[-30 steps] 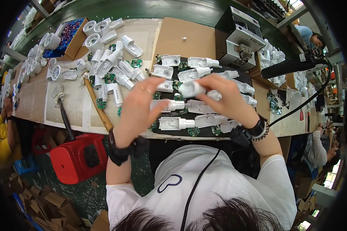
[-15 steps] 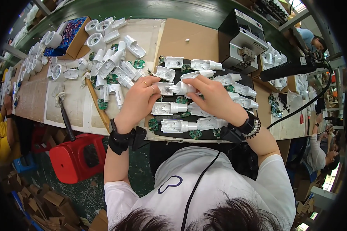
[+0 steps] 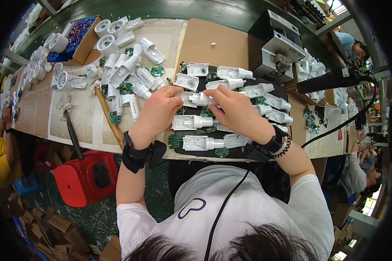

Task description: The person assembles electronic components by hand, fitting circuit boards into plastic housings and joining housing halves together. They then use a power screwdriver to drive screws into the assembled units before setting them back onto the work surface.

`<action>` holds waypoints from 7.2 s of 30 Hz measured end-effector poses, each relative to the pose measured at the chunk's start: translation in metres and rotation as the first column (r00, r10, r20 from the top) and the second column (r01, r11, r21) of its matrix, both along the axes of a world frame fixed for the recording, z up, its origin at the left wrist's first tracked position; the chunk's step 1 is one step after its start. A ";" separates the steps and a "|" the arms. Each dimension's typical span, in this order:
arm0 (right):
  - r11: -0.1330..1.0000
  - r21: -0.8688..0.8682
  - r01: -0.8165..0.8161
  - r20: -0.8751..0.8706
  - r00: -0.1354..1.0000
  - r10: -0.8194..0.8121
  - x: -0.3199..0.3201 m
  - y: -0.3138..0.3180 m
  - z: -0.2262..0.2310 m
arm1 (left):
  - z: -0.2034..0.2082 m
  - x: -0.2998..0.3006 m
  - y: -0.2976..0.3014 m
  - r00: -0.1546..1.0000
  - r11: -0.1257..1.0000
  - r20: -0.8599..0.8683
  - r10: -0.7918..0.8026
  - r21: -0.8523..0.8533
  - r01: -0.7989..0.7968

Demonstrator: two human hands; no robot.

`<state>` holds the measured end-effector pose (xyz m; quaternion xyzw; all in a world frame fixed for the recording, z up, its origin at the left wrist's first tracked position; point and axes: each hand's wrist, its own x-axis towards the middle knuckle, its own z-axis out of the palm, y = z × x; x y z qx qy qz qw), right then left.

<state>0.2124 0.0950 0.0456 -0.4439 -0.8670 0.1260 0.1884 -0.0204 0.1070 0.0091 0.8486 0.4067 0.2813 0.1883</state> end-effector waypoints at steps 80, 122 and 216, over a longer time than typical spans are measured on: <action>0.667 0.327 0.670 -0.184 0.737 -0.650 0.410 0.041 -0.016 | 0.022 0.001 -0.010 0.999 0.999 0.005 -0.041 -0.022 0.041; 0.974 -0.208 -0.090 -0.342 0.940 0.014 0.006 0.072 -0.006 | 0.007 0.015 0.050 0.994 0.996 0.106 0.027 -0.089 -0.018; 0.978 0.160 -0.131 -0.213 0.963 0.164 0.046 0.027 0.089 | 0.039 0.019 0.020 0.992 0.815 0.076 -0.098 0.578 0.036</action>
